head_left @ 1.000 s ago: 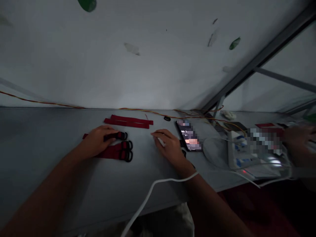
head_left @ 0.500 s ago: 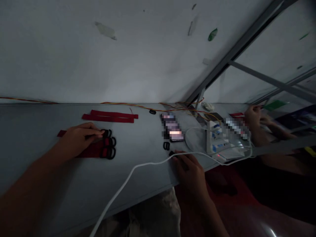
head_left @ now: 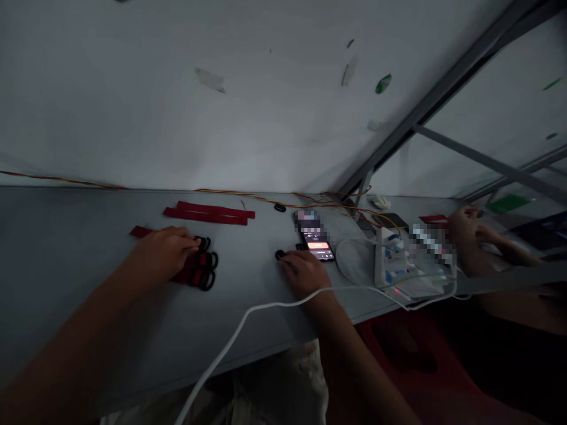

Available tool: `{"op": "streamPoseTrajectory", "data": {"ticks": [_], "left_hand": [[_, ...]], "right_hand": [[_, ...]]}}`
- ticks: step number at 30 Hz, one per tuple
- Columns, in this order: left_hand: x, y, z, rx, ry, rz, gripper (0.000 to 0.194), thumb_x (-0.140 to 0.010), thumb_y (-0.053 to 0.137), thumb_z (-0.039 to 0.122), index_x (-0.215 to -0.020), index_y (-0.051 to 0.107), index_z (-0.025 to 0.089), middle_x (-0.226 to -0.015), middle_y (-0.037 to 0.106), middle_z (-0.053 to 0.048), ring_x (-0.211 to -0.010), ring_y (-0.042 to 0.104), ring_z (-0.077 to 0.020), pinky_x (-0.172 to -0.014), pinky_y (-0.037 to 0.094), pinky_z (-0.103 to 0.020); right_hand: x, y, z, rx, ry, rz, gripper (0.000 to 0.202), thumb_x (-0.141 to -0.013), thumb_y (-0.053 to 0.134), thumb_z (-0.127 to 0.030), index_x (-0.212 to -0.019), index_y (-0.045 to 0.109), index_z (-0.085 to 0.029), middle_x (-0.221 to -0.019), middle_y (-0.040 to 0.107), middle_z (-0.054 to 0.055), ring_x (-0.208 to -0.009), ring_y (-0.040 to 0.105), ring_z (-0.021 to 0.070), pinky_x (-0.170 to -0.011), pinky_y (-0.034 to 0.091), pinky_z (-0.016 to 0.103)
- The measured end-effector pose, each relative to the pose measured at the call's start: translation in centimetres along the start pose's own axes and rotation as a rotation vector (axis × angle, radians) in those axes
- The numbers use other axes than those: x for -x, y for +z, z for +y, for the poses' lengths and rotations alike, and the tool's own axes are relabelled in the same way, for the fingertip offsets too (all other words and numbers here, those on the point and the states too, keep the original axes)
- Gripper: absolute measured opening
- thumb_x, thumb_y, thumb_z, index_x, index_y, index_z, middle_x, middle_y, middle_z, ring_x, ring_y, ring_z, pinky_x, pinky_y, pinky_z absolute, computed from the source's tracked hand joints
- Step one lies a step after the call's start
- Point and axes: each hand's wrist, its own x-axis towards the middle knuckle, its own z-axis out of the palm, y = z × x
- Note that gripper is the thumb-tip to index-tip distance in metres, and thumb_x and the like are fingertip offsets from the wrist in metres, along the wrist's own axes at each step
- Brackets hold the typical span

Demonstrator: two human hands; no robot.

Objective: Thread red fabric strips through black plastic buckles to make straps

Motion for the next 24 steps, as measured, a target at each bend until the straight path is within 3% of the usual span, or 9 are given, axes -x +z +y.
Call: {"op": "streamPoseTrajectory", "data": {"ticks": [4,6,8,12,16,19,24], "left_hand": [[-0.4,-1.4,2.6,-0.103,-0.003,0.083,0.028,-0.095,0.050,0.025,-0.095,0.077,0.022,-0.109,0.072,-0.008,-0.100,0.065,-0.0296,-0.090,0.048,-0.045],[-1.7,-1.9,4.3,-0.090,-0.003,0.165,0.028,-0.095,0.049,0.026,-0.094,0.077,0.022,-0.110,0.072,-0.007,-0.103,0.064,-0.0295,-0.091,0.048,-0.045],[-3.8,-2.0,6.0,-0.055,0.037,0.161,0.027,-0.095,0.050,0.025,-0.099,0.076,0.021,-0.110,0.072,-0.008,-0.105,0.064,-0.0294,-0.093,0.047,-0.045],[-8.3,-0.6,8.3,-0.056,0.031,0.015,0.023,-0.091,0.058,0.023,-0.108,0.073,0.020,-0.115,0.070,-0.013,-0.112,0.061,-0.0321,-0.097,0.045,-0.047],[-10.4,1.6,7.8,-0.029,-0.010,-0.029,0.024,-0.089,0.063,0.021,-0.112,0.070,0.020,-0.117,0.069,-0.013,-0.114,0.060,-0.0297,-0.098,0.045,-0.043],[-10.5,2.7,6.6,0.027,-0.047,-0.034,0.024,-0.088,0.066,0.026,-0.111,0.069,0.020,-0.118,0.068,-0.010,-0.113,0.062,-0.0269,-0.094,0.047,-0.038],[-9.9,3.2,5.8,0.110,-0.102,-0.022,0.021,-0.086,0.068,0.030,-0.105,0.070,0.021,-0.109,0.071,-0.009,-0.108,0.063,-0.0278,-0.090,0.048,-0.039]], "right_hand": [[-3.8,-0.8,-2.3,0.195,-0.056,-0.142,0.023,-0.092,0.056,-0.021,-0.109,0.072,-0.017,-0.092,0.074,0.013,-0.090,0.069,0.0248,-0.074,0.051,0.031],[-5.7,-1.1,-3.2,0.224,-0.083,-0.170,0.023,-0.091,0.054,-0.016,-0.106,0.072,-0.015,-0.091,0.073,0.016,-0.086,0.069,0.0250,-0.070,0.049,0.031],[-7.6,-1.0,-3.4,0.137,-0.052,-0.186,0.020,-0.089,0.055,-0.016,-0.098,0.073,-0.015,-0.090,0.074,0.016,-0.082,0.069,0.0235,-0.070,0.049,0.030],[-10.6,0.3,-2.2,-0.520,0.060,-0.094,0.014,-0.084,0.063,-0.026,-0.087,0.073,-0.017,-0.080,0.074,0.006,-0.072,0.068,0.0177,-0.068,0.050,0.027],[-11.2,2.5,-0.8,-1.187,0.289,-0.110,0.025,-0.074,0.073,-0.035,-0.089,0.068,-0.015,-0.077,0.071,0.004,-0.067,0.069,0.0170,-0.064,0.056,0.028],[-10.8,3.6,-0.6,-1.366,0.380,-0.168,0.035,-0.067,0.081,-0.036,-0.092,0.069,-0.015,-0.073,0.070,0.003,-0.067,0.070,0.0181,-0.068,0.059,0.031],[-10.4,3.9,-0.8,-1.481,0.411,-0.225,0.035,-0.067,0.083,-0.038,-0.090,0.072,-0.015,-0.080,0.072,0.003,-0.070,0.071,0.0176,-0.075,0.061,0.034]]}}
